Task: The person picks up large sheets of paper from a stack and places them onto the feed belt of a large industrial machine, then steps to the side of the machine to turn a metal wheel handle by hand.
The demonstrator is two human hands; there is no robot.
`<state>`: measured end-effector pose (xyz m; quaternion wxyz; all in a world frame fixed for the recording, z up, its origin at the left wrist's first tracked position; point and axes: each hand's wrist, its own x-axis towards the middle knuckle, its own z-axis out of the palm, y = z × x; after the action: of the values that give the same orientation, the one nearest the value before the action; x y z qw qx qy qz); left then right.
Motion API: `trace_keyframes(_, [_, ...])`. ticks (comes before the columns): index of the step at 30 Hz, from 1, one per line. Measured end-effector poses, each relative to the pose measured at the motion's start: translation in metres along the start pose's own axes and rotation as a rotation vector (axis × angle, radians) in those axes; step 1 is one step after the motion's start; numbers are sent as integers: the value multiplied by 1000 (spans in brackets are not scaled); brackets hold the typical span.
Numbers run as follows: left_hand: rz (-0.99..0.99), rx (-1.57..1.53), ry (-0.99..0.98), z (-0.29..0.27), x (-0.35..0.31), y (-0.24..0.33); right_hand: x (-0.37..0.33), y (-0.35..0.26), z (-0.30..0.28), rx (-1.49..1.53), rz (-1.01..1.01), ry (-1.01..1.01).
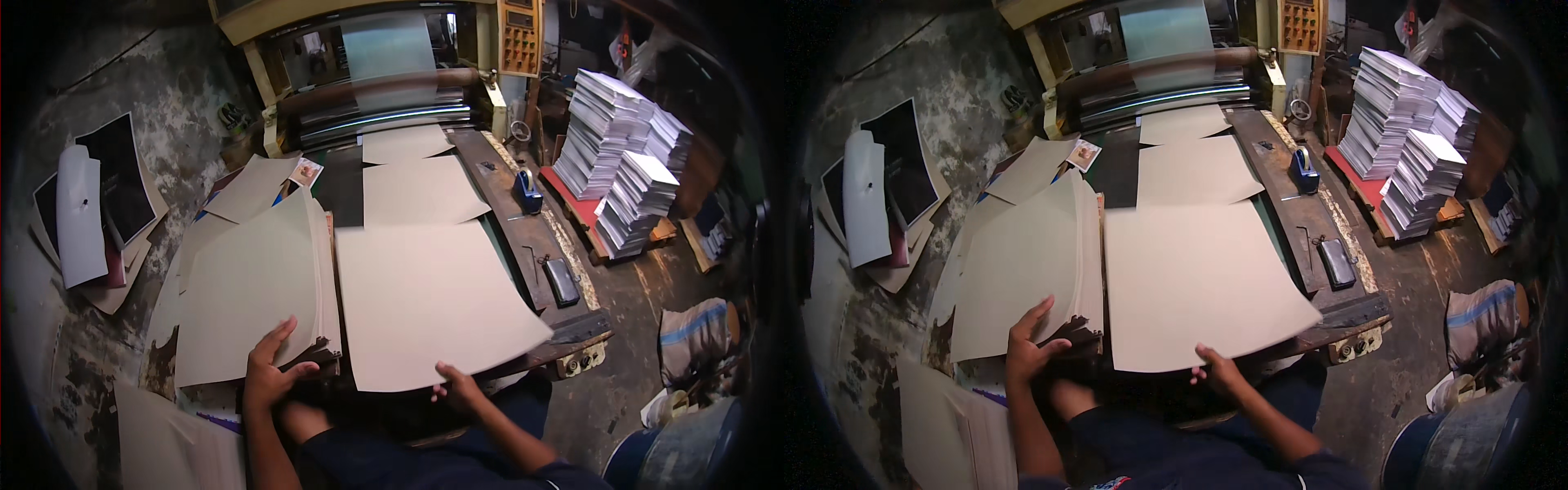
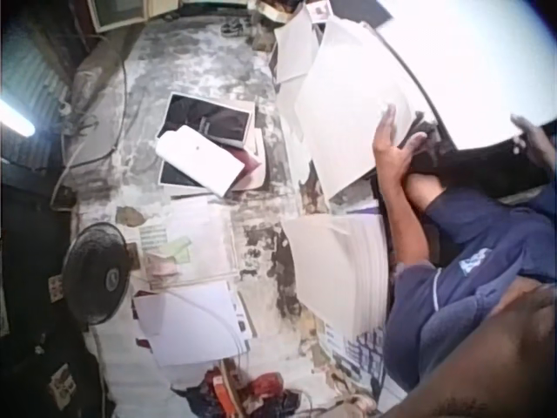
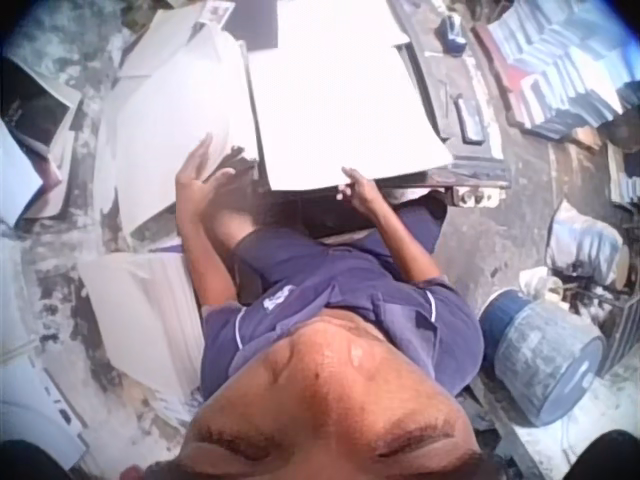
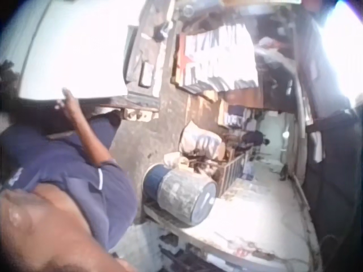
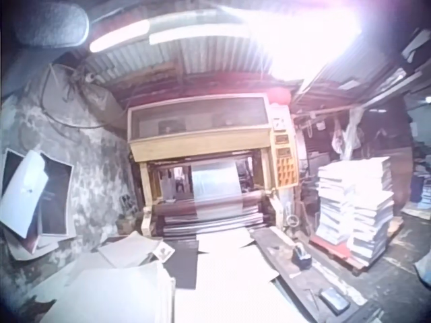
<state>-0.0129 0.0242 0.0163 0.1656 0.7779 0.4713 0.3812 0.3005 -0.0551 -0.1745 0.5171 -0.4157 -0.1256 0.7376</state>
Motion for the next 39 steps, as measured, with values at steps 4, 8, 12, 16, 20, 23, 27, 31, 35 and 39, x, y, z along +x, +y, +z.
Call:
trace_keyframes(4, [-143,-165,-23,2,-5,-30,3,37,-10,63,51,74])
trace_keyframes(8, [-209,-268,-38,5,-6,-31,35,26,-19,190,91,103])
trace_keyframes(12, [-313,-360,53,9,-5,-33,84,-17,-15,186,59,127])
trace_keyframes(16, [-400,146,131,25,-7,-8,129,-43,-18,183,-15,88])
trace_keyframes(20, [-278,191,259,38,-16,-3,153,-54,-11,172,-66,109])
trace_keyframes(23, [-243,170,274,40,-14,-1,169,-59,-12,219,-115,124])
trace_keyframes(27, [-638,-142,361,31,-18,-29,172,-58,-1,237,-156,180])
trace_keyframes(31, [-339,-407,546,22,-12,3,141,-56,18,223,-161,221])
trace_keyframes(35, [-72,-32,308,36,-23,31,65,-86,40,104,-149,-296])
trace_keyframes(39, [155,-131,-30,43,-25,52,8,-109,47,17,-228,-752])
